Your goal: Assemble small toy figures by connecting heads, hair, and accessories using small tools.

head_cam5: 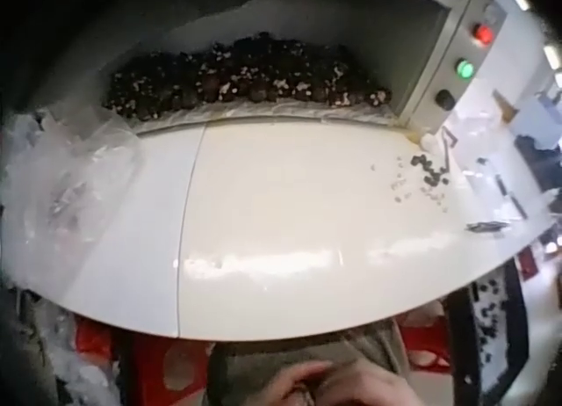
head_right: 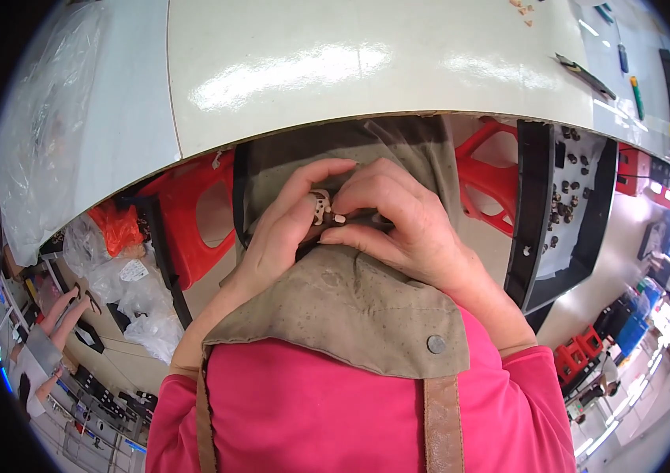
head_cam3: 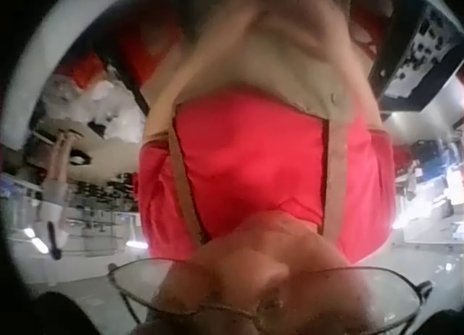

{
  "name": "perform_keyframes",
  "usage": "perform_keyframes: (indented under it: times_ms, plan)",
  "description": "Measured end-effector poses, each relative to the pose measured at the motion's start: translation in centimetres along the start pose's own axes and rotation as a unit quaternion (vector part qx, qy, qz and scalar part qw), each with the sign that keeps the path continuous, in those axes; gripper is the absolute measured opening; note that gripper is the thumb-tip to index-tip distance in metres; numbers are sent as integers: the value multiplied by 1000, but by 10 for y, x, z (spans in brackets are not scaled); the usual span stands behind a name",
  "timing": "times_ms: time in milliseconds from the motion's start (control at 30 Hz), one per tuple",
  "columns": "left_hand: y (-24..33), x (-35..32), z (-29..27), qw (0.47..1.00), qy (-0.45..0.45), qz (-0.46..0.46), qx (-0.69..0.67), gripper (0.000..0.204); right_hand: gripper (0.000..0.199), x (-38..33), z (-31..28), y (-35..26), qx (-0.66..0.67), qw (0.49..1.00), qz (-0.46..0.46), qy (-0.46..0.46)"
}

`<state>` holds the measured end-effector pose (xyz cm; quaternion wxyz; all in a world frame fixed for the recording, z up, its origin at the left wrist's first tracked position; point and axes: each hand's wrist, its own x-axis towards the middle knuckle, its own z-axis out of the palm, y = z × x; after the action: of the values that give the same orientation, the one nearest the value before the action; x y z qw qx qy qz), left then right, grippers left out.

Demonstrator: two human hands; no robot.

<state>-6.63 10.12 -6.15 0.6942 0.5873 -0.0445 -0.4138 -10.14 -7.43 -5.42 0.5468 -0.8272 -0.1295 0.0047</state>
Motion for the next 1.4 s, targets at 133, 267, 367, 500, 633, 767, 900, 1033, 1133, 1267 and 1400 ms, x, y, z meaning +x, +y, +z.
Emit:
perform_keyframes:
  times_ms: [133,267,367,500,633,767,900,1033,1133,1267,1400]
  plan:
    - [-8,1,1,997,-10,51,-55,42,31,0,1,0,18,999,-22,23]
    - [-6,0,1,997,-12,53,-51,42,30,-1,2,-3,5,998,-37,41]
    - [-5,-2,0,997,-9,72,-37,42,30,-2,1,-3,-9,998,-41,46]
    - [8,-7,-6,997,-51,11,55,49,30,-3,2,-4,-26,997,-46,54]
    - [10,-10,-6,991,-48,7,124,52,29,-4,0,-8,-36,998,-36,39]
    - [11,-9,-6,988,-46,45,140,54,28,-2,-3,-8,-33,999,-30,28]
    - [11,-7,-6,985,-59,29,162,54,23,-1,-3,-8,-5,1000,1,28]
    - [1,0,0,999,-36,-10,40,47,24,-4,-4,-7,29,998,44,18]
    - [4,2,-1,994,-37,-44,-94,42,28,-9,0,-1,95,990,101,25]
    - [16,0,1,997,-18,-27,-65,40,31,-11,0,-4,189,969,159,25]
    - [18,-1,6,993,-4,-28,-113,39,31,-13,1,-6,204,965,159,39]
